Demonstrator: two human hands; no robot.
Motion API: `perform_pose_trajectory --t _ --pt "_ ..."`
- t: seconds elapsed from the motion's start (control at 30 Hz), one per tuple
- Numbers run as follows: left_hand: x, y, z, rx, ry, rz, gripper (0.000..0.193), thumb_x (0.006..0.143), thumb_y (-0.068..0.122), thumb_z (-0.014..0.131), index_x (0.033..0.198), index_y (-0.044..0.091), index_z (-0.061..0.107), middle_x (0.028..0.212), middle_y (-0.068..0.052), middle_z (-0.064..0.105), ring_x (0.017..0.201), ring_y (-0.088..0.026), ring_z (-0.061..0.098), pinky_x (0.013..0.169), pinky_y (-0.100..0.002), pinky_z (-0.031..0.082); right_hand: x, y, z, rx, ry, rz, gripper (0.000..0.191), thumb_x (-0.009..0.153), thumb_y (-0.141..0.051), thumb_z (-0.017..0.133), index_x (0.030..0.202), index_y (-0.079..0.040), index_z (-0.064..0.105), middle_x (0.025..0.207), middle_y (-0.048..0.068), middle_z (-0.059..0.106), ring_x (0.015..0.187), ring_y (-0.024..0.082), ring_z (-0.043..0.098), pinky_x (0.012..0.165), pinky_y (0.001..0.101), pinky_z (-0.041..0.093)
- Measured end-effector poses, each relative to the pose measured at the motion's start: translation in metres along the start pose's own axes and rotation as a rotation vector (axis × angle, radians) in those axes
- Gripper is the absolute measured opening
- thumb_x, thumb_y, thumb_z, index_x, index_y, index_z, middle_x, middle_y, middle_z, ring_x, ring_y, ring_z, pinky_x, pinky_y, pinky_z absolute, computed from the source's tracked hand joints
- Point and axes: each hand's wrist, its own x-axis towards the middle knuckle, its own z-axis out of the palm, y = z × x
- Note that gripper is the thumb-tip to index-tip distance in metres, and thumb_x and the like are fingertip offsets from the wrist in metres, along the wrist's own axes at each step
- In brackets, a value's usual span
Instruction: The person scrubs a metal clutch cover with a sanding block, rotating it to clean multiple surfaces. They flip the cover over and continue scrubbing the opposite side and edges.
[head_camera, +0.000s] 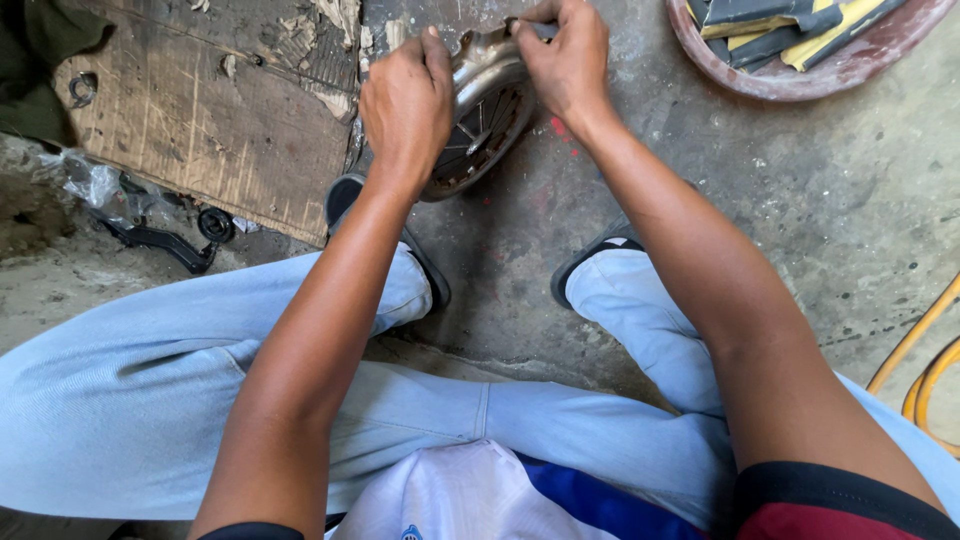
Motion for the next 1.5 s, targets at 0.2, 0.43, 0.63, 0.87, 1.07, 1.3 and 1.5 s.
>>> perform_pose_trajectory --t 0.2,0.43,0.63,0.87,1.07,1.3,1.5 --pt "-0.003 0.002 -0.002 0.013 0.06 0.034 0.049 0.105 0.035 0.048 0.083 0.001 0.075 0.076 -0.029 0.07 0.071 -0.049 0.069 0.07 -0.057 0.053 -0.005 -0.005 0.003 -0.057 0.043 -0.178 0.011 0.093 -0.009 0.078 0.095 -0.001 0.072 0.092 0.013 0.074 0.083 0.026 0.07 0.074 0.0401 0.054" --pt "-0.002 0.0 -0.003 -0.031 0.042 0.033 0.048 0.105 0.034 0.047 0.083 0.002 0.075 0.074 -0.028 0.07 0.069 -0.047 0.07 0.068 -0.055 0.054 -0.003 -0.002 -0.003 -0.264 -0.02 -0.286 0.013 0.095 -0.01 0.078 0.093 0.001 0.071 0.085 0.015 0.071 0.076 0.026 0.069 0.069 0.0409 0.054" --pt "-0.003 0.0 -0.003 -0.028 -0.142 -0.11 0.048 0.107 0.035 0.039 0.088 0.005 0.071 0.071 -0.023 0.07 0.061 -0.04 0.072 0.06 -0.053 0.054 0.005 -0.001 0.006 0.216 -0.13 0.364 0.014 0.098 -0.013 0.073 0.091 -0.001 0.073 0.074 0.008 0.07 0.059 0.018 0.057 0.056 0.0391 0.044" --pt "-0.007 0.001 0.0 0.025 0.072 0.052 0.047 0.105 0.035 0.048 0.083 0.002 0.074 0.079 -0.028 0.071 0.072 -0.05 0.069 0.069 -0.058 0.053 0.002 0.0 0.001 -0.123 -0.025 -0.196 0.011 0.095 -0.008 0.077 0.097 -0.001 0.07 0.078 0.014 0.07 0.062 0.026 0.066 0.06 0.0417 0.05" --pt "-0.002 -0.005 -0.003 0.02 0.063 0.0 0.048 0.104 0.037 0.048 0.083 0.002 0.074 0.078 -0.029 0.07 0.075 -0.05 0.069 0.072 -0.058 0.053 0.008 -0.004 -0.023 -0.227 -0.225 -0.552 0.018 0.1 -0.009 0.082 0.108 -0.003 0.067 0.102 0.017 0.069 0.097 0.038 0.068 0.082 0.0459 0.054" --pt "0.003 -0.015 -0.001 0.021 0.101 0.019 0.048 0.104 0.036 0.049 0.083 0.001 0.075 0.078 -0.029 0.07 0.074 -0.051 0.067 0.072 -0.059 0.052 0.011 -0.008 -0.04 -0.562 -0.406 -0.685 0.033 0.097 -0.006 0.069 0.129 -0.004 0.067 0.12 0.02 0.062 0.106 0.04 0.065 0.082 0.0487 0.054" --pt "0.001 -0.016 0.001 -0.011 0.041 0.045 0.05 0.107 0.034 0.047 0.082 0.001 0.075 0.072 -0.028 0.069 0.065 -0.045 0.07 0.068 -0.055 0.054 0.013 -0.003 -0.043 -0.665 -0.35 -0.815 0.022 0.1 -0.011 0.064 0.121 -0.006 0.067 0.117 0.014 0.064 0.107 0.035 0.067 0.082 0.0451 0.055"
